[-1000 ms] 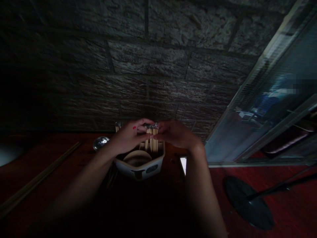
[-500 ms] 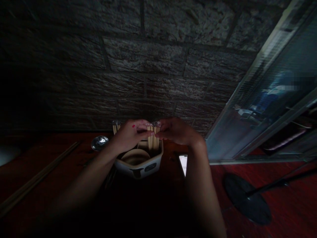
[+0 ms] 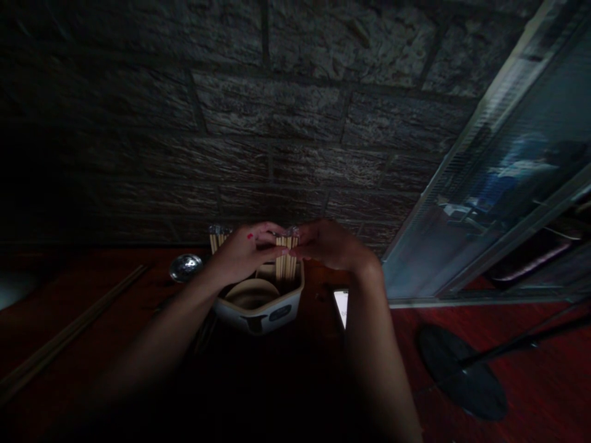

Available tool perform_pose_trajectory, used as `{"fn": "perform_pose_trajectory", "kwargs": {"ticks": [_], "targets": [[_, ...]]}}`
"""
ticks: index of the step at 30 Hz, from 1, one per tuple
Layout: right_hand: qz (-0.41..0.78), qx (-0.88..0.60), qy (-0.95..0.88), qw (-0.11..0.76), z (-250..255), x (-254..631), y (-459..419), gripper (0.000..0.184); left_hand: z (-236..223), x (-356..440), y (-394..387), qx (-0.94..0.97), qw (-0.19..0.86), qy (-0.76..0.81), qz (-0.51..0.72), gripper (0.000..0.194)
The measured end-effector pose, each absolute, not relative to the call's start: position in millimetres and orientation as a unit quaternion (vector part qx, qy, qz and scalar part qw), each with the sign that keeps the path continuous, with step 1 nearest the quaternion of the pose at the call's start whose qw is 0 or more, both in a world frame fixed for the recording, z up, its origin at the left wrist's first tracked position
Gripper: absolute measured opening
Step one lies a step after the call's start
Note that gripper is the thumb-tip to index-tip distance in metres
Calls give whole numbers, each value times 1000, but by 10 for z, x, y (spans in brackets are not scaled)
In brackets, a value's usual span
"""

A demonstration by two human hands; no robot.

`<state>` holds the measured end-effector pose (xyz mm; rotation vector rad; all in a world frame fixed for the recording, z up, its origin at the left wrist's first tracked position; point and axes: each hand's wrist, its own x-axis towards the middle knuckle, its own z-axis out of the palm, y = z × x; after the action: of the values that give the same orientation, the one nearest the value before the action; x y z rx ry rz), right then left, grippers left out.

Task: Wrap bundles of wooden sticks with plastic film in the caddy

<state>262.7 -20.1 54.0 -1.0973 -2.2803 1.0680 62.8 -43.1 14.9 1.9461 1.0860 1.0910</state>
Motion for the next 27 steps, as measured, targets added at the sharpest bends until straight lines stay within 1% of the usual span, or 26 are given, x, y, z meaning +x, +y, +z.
{"fn": "perform_pose_trajectory", "kwargs": {"ticks": [4,11,14,19,21,24,27], "targets": [[346,-391,-826,214,537,2626,-222,21,157,639,-435,739,323,416,421,28],[330,-399,-835,187,577,2621,-251,21,179,672,-462,736,322,424,418,25],[345,-395,-829,193,587,2634,-259,23,169,689,-461,738,317,422,420,26],[399,-382,-803,222,567,2654,-257,31,131,699,-438,733,324,415,430,27],[409,-381,-799,223,569,2640,-258,30,117,699,-431,732,327,413,432,26],[373,-403,-808,215,588,2611,-262,26,110,699,-430,730,333,409,434,24],[316,-417,-823,219,610,2600,-268,28,116,702,-434,731,330,414,432,24]]}}
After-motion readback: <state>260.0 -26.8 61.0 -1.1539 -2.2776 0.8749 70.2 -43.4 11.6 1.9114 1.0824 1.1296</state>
